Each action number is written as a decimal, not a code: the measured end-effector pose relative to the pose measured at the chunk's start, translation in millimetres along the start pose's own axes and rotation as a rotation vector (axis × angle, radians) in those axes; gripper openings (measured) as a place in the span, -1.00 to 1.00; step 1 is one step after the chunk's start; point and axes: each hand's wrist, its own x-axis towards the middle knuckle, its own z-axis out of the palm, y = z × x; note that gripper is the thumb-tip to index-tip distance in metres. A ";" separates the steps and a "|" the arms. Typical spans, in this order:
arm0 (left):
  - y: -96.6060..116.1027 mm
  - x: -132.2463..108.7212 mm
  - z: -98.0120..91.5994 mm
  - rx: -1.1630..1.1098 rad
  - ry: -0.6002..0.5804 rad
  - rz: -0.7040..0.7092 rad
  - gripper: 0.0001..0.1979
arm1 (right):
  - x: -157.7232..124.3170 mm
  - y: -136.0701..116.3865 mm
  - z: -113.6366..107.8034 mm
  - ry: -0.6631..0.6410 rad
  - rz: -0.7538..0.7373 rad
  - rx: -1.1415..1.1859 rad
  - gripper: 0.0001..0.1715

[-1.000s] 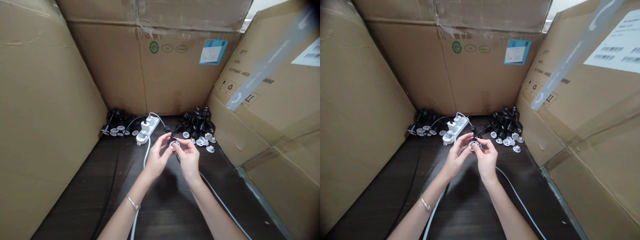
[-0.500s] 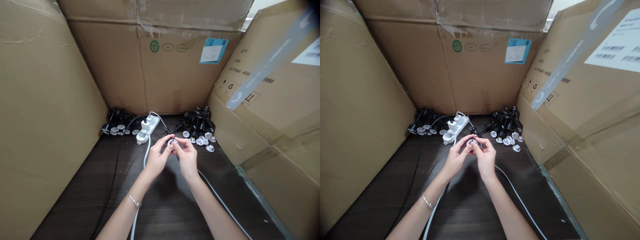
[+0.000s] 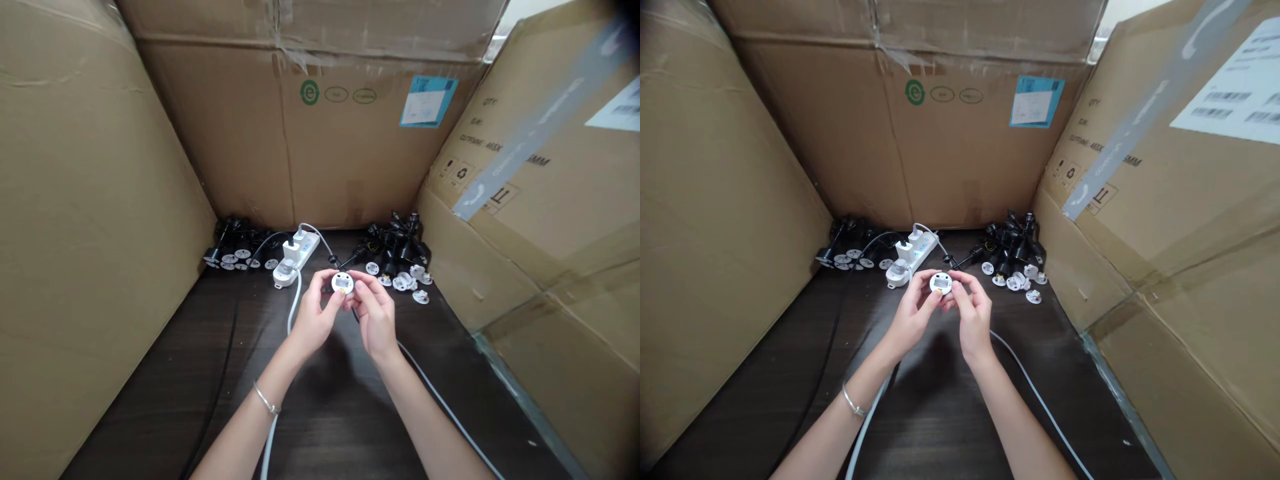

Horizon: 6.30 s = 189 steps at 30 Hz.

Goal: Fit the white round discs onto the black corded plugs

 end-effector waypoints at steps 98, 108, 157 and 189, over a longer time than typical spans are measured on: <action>17.5 -17.3 15.4 0.023 0.117 0.019 -0.86 | -22.9 -4.0 16.0 -0.268 0.040 -0.147 -0.35; 14.4 -17.8 17.5 0.009 0.123 0.044 -0.86 | -22.3 -8.6 16.1 -0.273 0.114 -0.128 -0.44; 10.9 -12.6 15.3 -0.074 0.085 -0.018 -0.80 | -13.9 8.0 9.6 -0.190 0.022 -0.194 -0.61; 13.1 -22.0 17.5 0.048 0.002 0.082 -0.82 | -22.1 2.2 14.9 -0.027 -0.030 -0.083 -0.69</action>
